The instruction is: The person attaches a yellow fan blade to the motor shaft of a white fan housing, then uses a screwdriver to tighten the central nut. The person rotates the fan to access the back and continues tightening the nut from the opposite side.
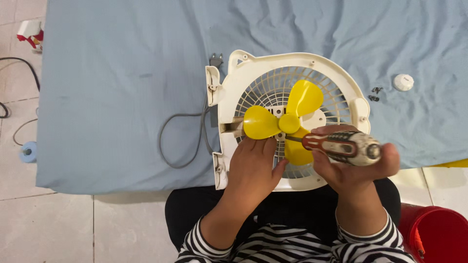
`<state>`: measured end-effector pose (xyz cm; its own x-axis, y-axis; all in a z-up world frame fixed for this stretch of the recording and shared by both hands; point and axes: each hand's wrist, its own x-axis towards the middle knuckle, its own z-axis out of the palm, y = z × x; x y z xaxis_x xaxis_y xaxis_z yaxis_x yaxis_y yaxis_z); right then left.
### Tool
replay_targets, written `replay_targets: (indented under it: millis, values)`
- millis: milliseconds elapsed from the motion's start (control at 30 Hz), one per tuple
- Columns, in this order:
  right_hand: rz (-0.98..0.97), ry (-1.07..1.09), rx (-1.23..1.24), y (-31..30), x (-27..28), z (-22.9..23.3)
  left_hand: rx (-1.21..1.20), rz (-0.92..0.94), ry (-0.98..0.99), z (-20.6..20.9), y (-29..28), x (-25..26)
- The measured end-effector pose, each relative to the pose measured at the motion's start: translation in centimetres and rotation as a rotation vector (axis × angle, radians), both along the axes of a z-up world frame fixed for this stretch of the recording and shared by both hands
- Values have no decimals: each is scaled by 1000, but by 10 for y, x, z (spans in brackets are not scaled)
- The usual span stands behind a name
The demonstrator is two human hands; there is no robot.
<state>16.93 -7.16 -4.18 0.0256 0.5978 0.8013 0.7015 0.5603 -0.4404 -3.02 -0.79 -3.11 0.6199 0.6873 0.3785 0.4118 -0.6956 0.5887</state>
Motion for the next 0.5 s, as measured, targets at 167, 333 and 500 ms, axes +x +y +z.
replay_targets:
  millis: [167,333,500]
  values:
    - [77,47,-55,5,-8,-8,6,-2,2,1,1,1]
    - [114,70,-22,8,-6,-10,-23,-1,15,0,1,1]
    - [102,25,12,10,-4,-11,-18,1,26,-1,1,2]
